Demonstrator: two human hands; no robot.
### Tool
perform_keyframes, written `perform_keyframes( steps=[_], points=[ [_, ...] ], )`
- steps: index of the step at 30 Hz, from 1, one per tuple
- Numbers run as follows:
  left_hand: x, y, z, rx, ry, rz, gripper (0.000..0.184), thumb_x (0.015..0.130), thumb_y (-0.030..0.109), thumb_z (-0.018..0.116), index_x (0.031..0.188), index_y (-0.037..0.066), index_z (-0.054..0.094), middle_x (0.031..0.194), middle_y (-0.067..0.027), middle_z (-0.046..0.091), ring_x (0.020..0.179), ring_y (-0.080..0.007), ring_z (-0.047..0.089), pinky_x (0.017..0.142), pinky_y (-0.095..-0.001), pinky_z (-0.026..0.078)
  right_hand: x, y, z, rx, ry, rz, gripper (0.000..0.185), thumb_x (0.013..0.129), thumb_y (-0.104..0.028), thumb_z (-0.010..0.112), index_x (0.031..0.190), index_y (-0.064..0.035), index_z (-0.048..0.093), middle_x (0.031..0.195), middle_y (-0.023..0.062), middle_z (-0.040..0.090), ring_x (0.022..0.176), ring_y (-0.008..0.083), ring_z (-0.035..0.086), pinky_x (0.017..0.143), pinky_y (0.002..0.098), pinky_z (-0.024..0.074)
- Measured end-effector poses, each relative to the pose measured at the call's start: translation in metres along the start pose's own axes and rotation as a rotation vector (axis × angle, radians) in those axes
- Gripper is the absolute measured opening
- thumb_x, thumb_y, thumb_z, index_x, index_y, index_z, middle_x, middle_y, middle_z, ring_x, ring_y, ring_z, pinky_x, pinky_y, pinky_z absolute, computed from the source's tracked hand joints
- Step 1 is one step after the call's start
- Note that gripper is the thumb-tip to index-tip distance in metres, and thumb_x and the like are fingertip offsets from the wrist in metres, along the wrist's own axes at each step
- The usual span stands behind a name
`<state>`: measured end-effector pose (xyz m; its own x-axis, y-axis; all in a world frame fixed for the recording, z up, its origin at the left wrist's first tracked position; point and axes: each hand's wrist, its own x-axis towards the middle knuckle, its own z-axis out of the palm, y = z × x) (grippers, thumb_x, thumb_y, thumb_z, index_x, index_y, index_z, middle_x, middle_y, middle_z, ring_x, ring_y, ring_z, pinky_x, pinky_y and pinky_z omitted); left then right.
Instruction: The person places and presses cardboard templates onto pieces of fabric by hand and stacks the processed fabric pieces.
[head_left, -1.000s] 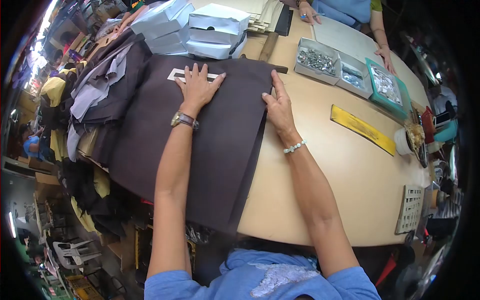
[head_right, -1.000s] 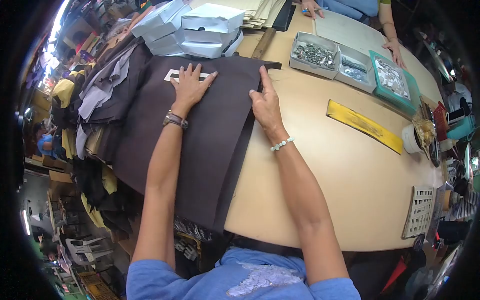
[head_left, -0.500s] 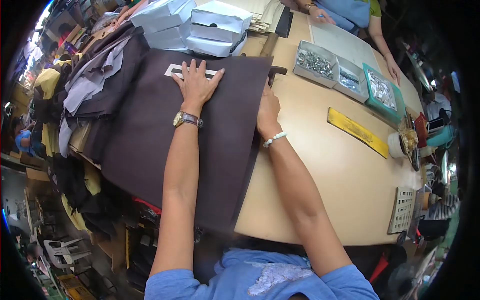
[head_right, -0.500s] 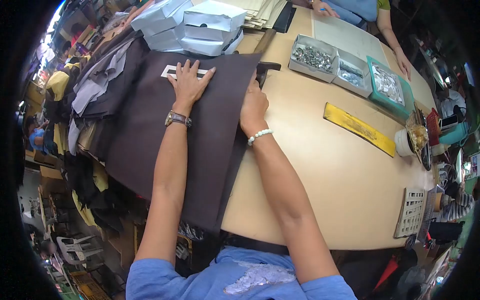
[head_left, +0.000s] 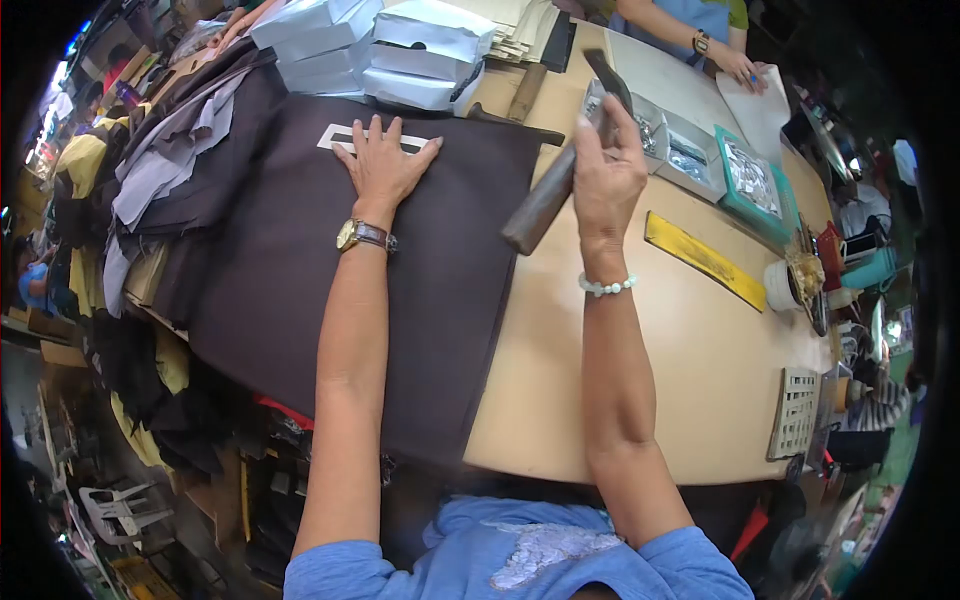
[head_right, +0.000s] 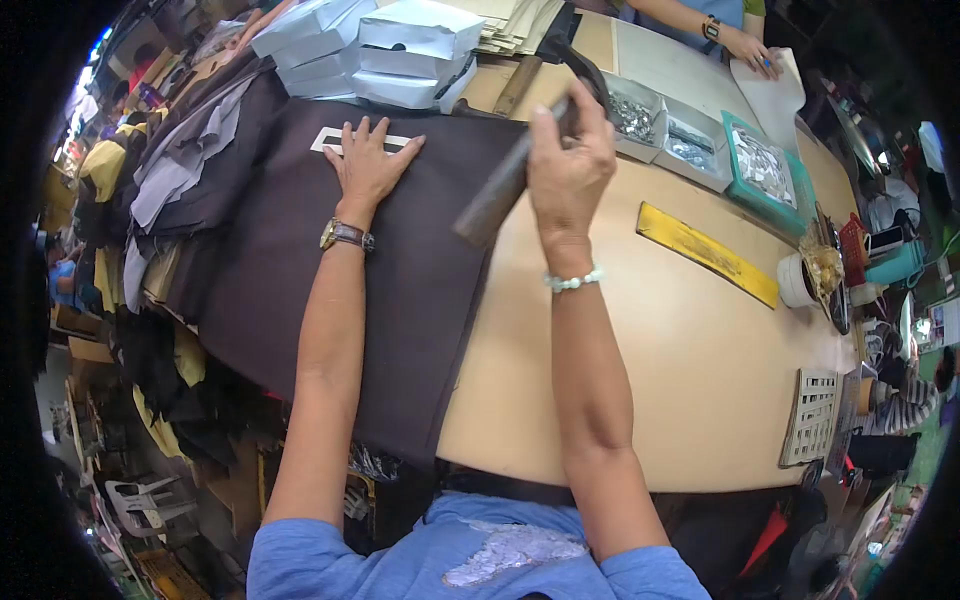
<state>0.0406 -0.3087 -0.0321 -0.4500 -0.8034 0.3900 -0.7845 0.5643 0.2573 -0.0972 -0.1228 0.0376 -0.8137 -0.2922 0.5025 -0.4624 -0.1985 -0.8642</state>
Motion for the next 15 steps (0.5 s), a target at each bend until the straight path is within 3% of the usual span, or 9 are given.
perform_keyframes(
  steps=[1,3,5,10,13,15],
  points=[
    [0.0,0.0,0.0,0.006,-0.007,-0.006,0.078,0.077,0.065,0.054,0.131,0.01,0.052,0.142,-0.0166,0.039,0.137,-0.0379,0.023,0.106,-0.0668,0.007,-0.006,-0.021,0.006,0.175,-0.035,0.038,0.036,0.08,-0.013,0.066,0.113,-0.0014,0.061,0.09,0.0086,0.055,0.074,0.0163,0.056,0.066,0.03,0.0492],
    [0.001,0.0,-0.001,0.019,-0.024,-0.012,0.078,0.077,0.066,0.054,0.132,0.01,0.052,0.143,-0.0164,0.039,0.138,-0.0377,0.022,0.107,-0.0666,0.007,-0.018,-0.028,0.018,0.077,-0.091,-0.153,0.038,0.079,-0.017,0.066,0.114,-0.0019,0.061,0.09,0.0103,0.055,0.074,0.0192,0.057,0.067,0.0324,0.0495],
    [0.0,-0.002,0.0,-0.008,-0.01,0.009,0.078,0.077,0.065,0.054,0.131,0.009,0.052,0.144,-0.0166,0.038,0.138,-0.038,0.022,0.105,-0.0682,0.007,-0.037,-0.024,0.037,0.122,-0.233,-0.206,0.039,0.079,-0.02,0.063,0.114,-0.0047,0.061,0.09,0.0138,0.054,0.072,0.027,0.059,0.07,0.0376,0.0501],
    [0.004,-0.007,0.003,0.058,-0.032,0.031,0.076,0.078,0.065,0.054,0.13,0.01,0.054,0.142,-0.0172,0.041,0.137,-0.0386,0.025,0.104,-0.0695,0.008,-0.066,-0.022,0.045,-0.232,-0.474,0.055,0.036,0.081,-0.023,0.06,0.115,-0.0106,0.061,0.099,0.0191,0.052,0.08,0.038,0.062,0.072,0.0459,0.0508],
    [0.002,-0.005,0.004,0.045,0.002,0.026,0.077,0.078,0.066,0.053,0.131,0.01,0.053,0.142,-0.0171,0.041,0.137,-0.0383,0.025,0.105,-0.0689,0.008,-0.06,-0.009,0.04,-0.342,-0.426,0.042,0.039,0.084,-0.025,0.059,0.121,-0.0107,0.057,0.1,0.0198,0.05,0.077,0.0383,0.063,0.071,0.0471,0.0506],
    [0.003,-0.005,0.003,0.051,-0.033,0.012,0.078,0.079,0.067,0.052,0.133,0.011,0.052,0.144,-0.0164,0.039,0.138,-0.0377,0.023,0.105,-0.0684,0.007,-0.058,0.003,0.034,-0.527,-0.51,-0.005,0.045,0.085,-0.032,0.061,0.124,-0.0095,0.054,0.102,0.02,0.049,0.078,0.0391,0.063,0.07,0.0488,0.0508]
  ],
)
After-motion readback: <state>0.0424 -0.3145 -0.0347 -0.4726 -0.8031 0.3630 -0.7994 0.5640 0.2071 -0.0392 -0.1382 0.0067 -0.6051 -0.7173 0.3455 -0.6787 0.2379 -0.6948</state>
